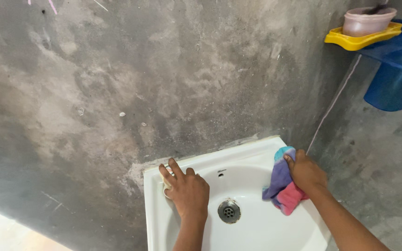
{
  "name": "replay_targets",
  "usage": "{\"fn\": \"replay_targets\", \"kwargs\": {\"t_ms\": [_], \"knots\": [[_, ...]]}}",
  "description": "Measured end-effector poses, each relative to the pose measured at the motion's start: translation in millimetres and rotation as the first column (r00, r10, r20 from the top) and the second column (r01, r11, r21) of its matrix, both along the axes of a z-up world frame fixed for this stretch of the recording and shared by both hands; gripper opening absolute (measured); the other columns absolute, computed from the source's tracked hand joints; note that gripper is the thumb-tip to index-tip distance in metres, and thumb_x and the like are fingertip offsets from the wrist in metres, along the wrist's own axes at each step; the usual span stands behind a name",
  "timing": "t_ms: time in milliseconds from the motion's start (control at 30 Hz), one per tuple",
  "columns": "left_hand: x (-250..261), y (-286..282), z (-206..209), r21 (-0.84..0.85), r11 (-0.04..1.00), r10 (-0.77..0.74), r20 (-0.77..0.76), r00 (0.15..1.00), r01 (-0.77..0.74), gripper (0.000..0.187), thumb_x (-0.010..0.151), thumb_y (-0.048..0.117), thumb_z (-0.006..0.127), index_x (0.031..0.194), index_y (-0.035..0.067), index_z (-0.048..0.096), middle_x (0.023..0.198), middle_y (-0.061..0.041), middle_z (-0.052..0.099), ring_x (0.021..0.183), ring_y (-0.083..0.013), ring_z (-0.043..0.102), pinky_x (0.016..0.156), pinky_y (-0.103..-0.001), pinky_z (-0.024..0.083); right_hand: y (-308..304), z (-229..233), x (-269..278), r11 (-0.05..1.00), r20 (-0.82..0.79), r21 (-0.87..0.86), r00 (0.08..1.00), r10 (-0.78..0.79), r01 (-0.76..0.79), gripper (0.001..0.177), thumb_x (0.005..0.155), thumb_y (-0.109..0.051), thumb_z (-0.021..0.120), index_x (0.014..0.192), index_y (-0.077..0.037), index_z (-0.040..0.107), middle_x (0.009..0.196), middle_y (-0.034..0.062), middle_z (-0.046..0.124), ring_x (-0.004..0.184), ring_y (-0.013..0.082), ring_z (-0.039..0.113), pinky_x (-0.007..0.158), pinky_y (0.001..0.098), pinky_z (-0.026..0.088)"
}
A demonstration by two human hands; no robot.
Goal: The person wipes the faucet and the rim of a white sink by hand using a cloth.
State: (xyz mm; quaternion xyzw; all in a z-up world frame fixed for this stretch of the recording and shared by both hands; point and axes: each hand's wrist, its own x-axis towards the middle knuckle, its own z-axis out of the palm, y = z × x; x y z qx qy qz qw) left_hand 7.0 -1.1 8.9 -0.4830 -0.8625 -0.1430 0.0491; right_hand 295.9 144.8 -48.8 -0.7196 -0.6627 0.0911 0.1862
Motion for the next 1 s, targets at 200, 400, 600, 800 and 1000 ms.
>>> {"fn": "replay_targets", "kwargs": {"t_ms": [200, 400, 600, 800, 1000], "knots": [[-1.6, -1.7, -3.3, 0.045, 0.999, -0.021, 0.005, 1.0, 0.02, 0.024, 0.092, 0.026, 0.061, 0.101, 0.006, 0.072, 0.157, -0.017, 0.026, 0.15, -0.045, 0.013, 0.089, -0.057, 0.055, -34.1, -9.8, 23.4, 0.996, 0.057, -0.048, 0.996, -0.075, 0.078, 0.058, 0.102, -0.063, 0.038, 0.12, -0.009, 0.054, 0.113, 0.0247, 0.073, 0.106, 0.0461, 0.071, 0.093, 0.0566, 0.054], [-3.4, -1.5, -4.5, 0.023, 0.999, -0.044, 0.009, 0.999, 0.044, 0.019, 0.09, 0.014, 0.057, 0.097, 0.006, 0.072, 0.161, -0.019, 0.023, 0.152, -0.047, 0.01, 0.091, -0.059, 0.054, -63.3, -17.8, 44.7, 0.988, 0.098, -0.083, 0.988, -0.122, 0.13, 0.061, 0.102, -0.065, 0.035, 0.122, -0.011, 0.054, 0.11, 0.0236, 0.075, 0.107, 0.0441, 0.071, 0.091, 0.0562, 0.056], [-5.6, -3.4, -4.6, 0.025, 0.997, -0.066, -0.01, 0.998, 0.067, 0.019, 0.087, 0.011, 0.058, 0.099, 0.005, 0.071, 0.16, -0.019, 0.023, 0.151, -0.0478, 0.009, 0.091, -0.062, 0.054, -85.4, -10.9, 49.3, 0.973, 0.078, -0.139, 0.982, -0.174, 0.183, 0.063, 0.102, -0.064, 0.037, 0.127, -0.009, 0.055, 0.115, 0.0235, 0.075, 0.112, 0.0429, 0.071, 0.095, 0.055, 0.055], [-5.6, -5.3, -2.6, -0.035, 0.996, -0.084, -0.019, 0.996, 0.083, 0.017, 0.089, 0.011, 0.058, 0.099, 0.005, 0.071, 0.162, -0.021, 0.021, 0.152, -0.05, 0.007, 0.09, -0.059, 0.058, -89.8, -19.4, 53.6, 0.943, 0.017, -0.226, 0.968, -0.249, 0.246, 0.065, 0.101, -0.063, 0.039, 0.135, -0.009, 0.051, 0.12, 0.0228, 0.073, 0.116, 0.0424, 0.069, 0.098, 0.0555, 0.053], [-5.6, -4.8, -3.3, -0.042, 0.997, -0.073, -0.043, 0.996, 0.072, 0.017, 0.09, 0.011, 0.057, 0.1, 0.005, 0.07, 0.161, -0.022, 0.02, 0.151, -0.0502, 0.008, 0.09, -0.057, 0.058, -68.0, -39.0, 62.1, 0.986, -0.116, -0.08, 0.981, -0.152, 0.143, 0.066, 0.099, -0.06, 0.049, 0.128, -0.002, 0.056, 0.113, 0.0302, 0.073, 0.109, 0.0474, 0.07, 0.097, 0.0539, 0.054]]}}
